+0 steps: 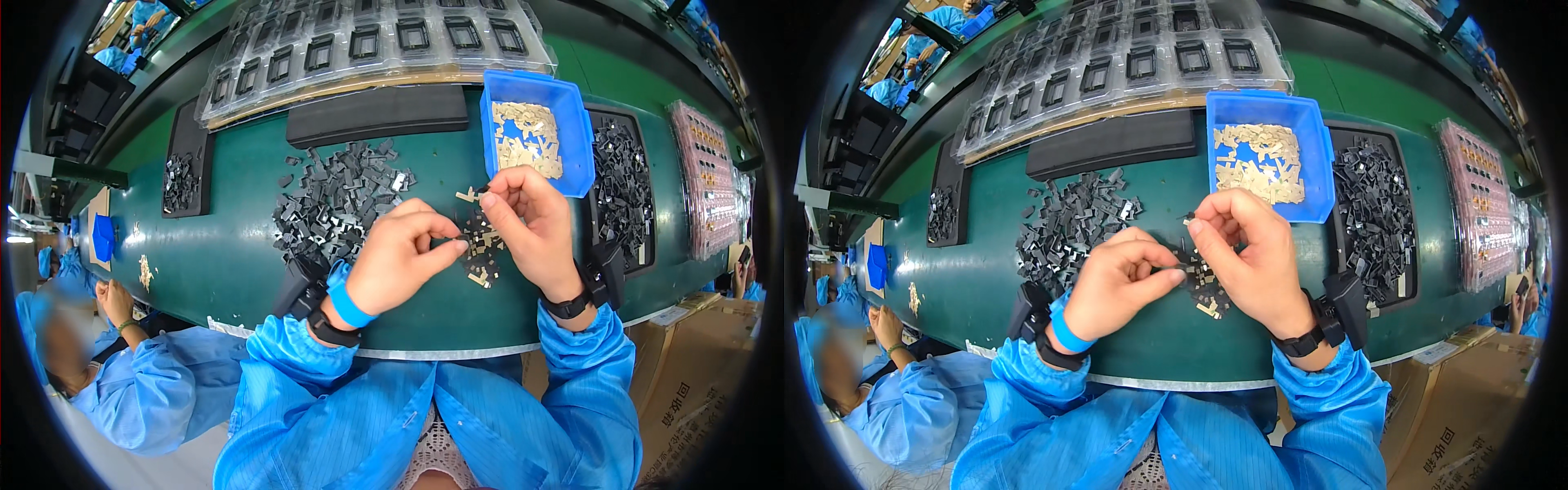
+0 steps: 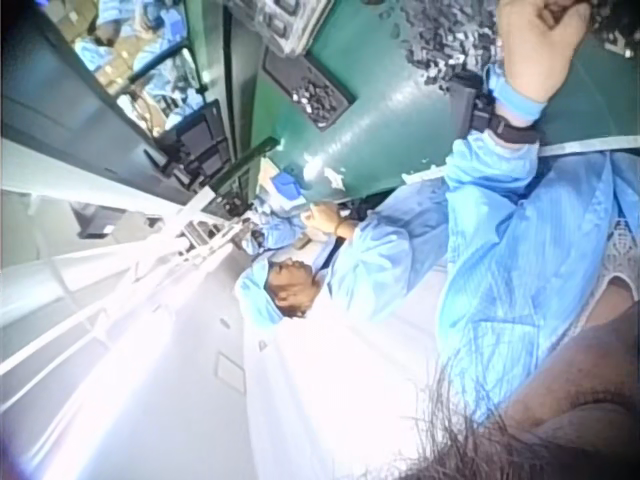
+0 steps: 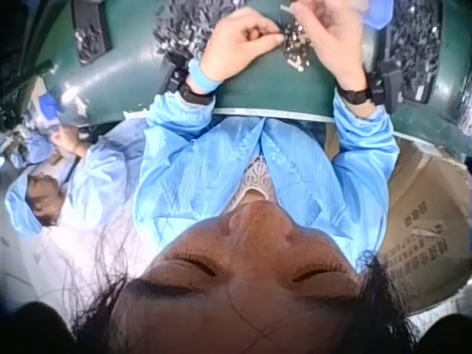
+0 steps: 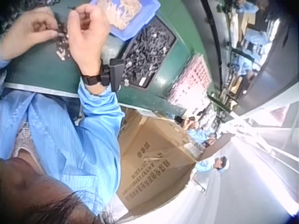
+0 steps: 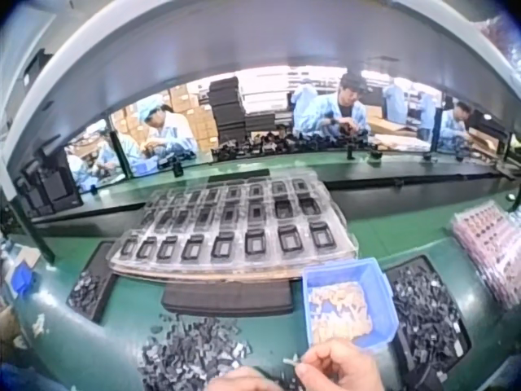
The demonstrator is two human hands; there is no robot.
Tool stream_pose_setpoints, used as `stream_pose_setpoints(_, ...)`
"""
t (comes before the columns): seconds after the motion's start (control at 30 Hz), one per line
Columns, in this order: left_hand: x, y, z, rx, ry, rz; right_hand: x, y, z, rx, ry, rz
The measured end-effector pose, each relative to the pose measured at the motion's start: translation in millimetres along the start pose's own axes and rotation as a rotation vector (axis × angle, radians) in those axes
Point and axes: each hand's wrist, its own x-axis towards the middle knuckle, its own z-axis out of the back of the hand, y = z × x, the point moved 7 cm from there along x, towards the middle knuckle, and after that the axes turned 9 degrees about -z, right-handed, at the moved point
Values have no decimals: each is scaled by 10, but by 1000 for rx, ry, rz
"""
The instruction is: Manually assemble small gold-colored metal contacts onto black plastic base components at a factory assembly station.
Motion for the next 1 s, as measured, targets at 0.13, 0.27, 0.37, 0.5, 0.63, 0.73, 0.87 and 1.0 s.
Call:
stream_pose_setpoints(0.13, -41, 176, -56, -1008, -19, 314, -72, 98, -147, 192, 148, 38)
stream_pose_setpoints(0.27, -102, 144, -162, -1304, -70, 409, -132, 97, -233, 131, 155, 193)
stream_pose_setpoints(0.37, -113, 135, -209, -1335, -29, 407, -129, 95, -228, 77, 138, 200)
stream_pose_setpoints(0.5, -82, 78, 51, -871, -310, 147, -80, 119, -184, -112, 93, 177)
stream_pose_setpoints(0.63, -21, -9, 104, -427, -188, -126, -58, 90, -194, -126, 151, 41)
stream_pose_setpoints(0.73, 20, -88, 155, -219, -162, -180, -46, 22, -198, -40, 187, -40)
stream_pose_setpoints(0.87, -10, -85, 126, -166, -117, -159, -51, -43, -185, 144, 207, -141)
stream_pose_setpoints(1.0, -70, 72, 111, -563, -296, 46, -50, -44, -99, 236, 96, -165)
